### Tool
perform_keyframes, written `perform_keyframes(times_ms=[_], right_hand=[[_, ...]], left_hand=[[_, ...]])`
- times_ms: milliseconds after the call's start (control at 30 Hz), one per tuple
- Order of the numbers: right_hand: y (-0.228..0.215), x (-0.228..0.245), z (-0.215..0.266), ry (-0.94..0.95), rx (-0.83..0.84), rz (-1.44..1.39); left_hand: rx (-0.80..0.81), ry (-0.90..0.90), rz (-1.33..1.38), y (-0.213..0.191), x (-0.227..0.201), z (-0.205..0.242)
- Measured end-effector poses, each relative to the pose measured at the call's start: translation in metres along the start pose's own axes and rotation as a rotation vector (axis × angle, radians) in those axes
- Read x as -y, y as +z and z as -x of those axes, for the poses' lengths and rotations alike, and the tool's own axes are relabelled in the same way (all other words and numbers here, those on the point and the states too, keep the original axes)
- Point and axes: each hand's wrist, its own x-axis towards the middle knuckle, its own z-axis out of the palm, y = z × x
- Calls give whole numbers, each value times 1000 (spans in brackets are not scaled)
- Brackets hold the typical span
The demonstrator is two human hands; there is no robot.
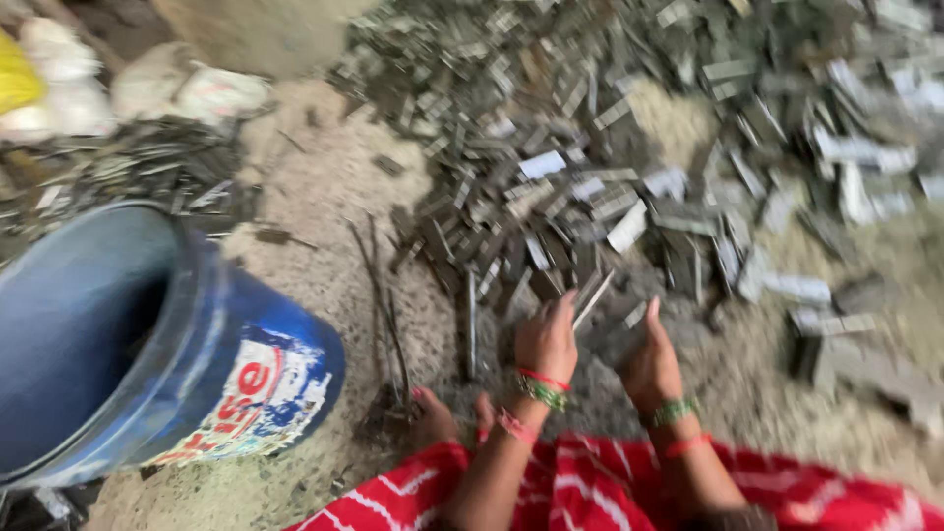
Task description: The person sits on the floor and assembles metal hinges by inserting pins into hinge plates. They pick up a hinge plate, insert a pin, and place the assembled hinge into a blue bucket. The process is repeated continuously.
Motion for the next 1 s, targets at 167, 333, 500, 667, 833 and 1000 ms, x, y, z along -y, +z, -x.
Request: perform_keyframes(times_ms=[167, 333, 500, 667, 833, 1000], right_hand=[[-12, 0, -7, -205, 99, -151], [-22, 46, -5, -652, -193, -196], [-31, 81, 21, -674, -317, -361], [-25, 82, 22, -548, -235, -444], [-24, 77, 18, -491, -223, -477], [-29, 74, 16, -477, -230, -485]], left_hand=[[201, 21, 25, 7, -20, -21], [153, 139, 55, 89, 30, -79], [400, 429, -90, 212, 72, -99], [555, 538, -380, 261, 75, -97], [580, 310, -314, 221, 46, -102], [187, 239, -150, 124, 57, -63]])
